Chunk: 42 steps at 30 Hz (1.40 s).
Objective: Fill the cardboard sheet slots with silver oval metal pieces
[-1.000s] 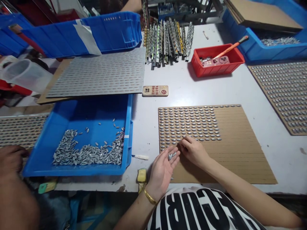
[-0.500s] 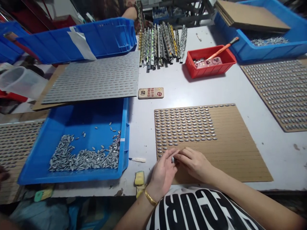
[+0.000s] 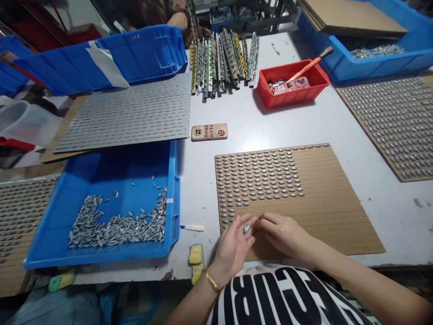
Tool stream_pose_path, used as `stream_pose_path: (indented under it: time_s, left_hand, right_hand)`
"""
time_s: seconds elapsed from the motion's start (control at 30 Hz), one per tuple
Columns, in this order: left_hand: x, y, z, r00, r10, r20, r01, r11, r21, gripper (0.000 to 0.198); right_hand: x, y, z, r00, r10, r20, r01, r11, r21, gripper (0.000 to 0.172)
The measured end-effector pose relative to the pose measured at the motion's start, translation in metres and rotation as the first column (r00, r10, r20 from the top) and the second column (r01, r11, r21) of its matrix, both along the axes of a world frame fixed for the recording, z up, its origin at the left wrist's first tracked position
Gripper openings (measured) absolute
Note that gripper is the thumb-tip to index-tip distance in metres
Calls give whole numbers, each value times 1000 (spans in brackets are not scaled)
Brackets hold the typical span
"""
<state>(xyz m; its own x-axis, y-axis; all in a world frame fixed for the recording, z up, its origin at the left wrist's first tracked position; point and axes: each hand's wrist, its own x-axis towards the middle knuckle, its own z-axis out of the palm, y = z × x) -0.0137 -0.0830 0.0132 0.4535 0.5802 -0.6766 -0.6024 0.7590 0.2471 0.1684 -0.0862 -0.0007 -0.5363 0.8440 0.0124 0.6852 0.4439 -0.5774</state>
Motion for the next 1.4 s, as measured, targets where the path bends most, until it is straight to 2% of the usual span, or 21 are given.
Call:
stream_pose_path:
  time_s: [0.17, 0.3, 0.43, 0.57, 0.7, 0.9, 1.07, 1.2, 1.27, 1.4]
  left_hand:
    - [0, 3, 0, 999, 43, -13, -43, 999, -11, 34]
    - [0, 3, 1, 997, 66, -39, -66, 998, -1, 33]
    - [-1, 2, 2, 996, 83, -40, -83, 997, 6, 31]
    - [-2, 3, 1, 995, 93, -40, -93, 996, 3, 31]
    - [-1, 3, -1, 995, 83, -45, -83, 997, 5, 30]
    - [-1, 5, 1, 996, 77, -40, -77, 997, 11, 32]
    - [0, 11, 7, 996, 76, 41, -77, 996, 33, 38]
    - [4, 16, 11, 993, 73, 93, -78, 996, 50, 40]
    - [5, 17, 14, 994, 56, 97, -61, 997, 49, 43]
    - [8, 15, 15, 994, 12, 110, -14, 1000, 21, 49]
  right_hand:
    - [9, 10, 0, 984, -107, -141, 95, 992, -84, 16]
    - [8, 24, -11, 948, -224, -225, 225, 974, -21, 16]
    - [1, 31, -27, 961, -229, -153, 248, 962, 112, 19]
    - [-4, 32, -33, 969, -245, -18, 243, 948, 205, 21]
    - [-4, 33, -30, 965, -254, 58, 237, 948, 213, 20]
    - [-2, 35, -28, 972, -226, 62, 213, 961, 175, 20]
    - [-1, 25, -11, 973, -211, -97, 224, 963, 150, 25]
    - [-6, 16, 6, 987, -106, -118, 123, 982, 140, 31]
    - [-9, 13, 8, 989, -92, -113, 107, 984, 142, 31]
    - [-12, 5, 2, 977, -122, -177, 144, 982, 120, 17]
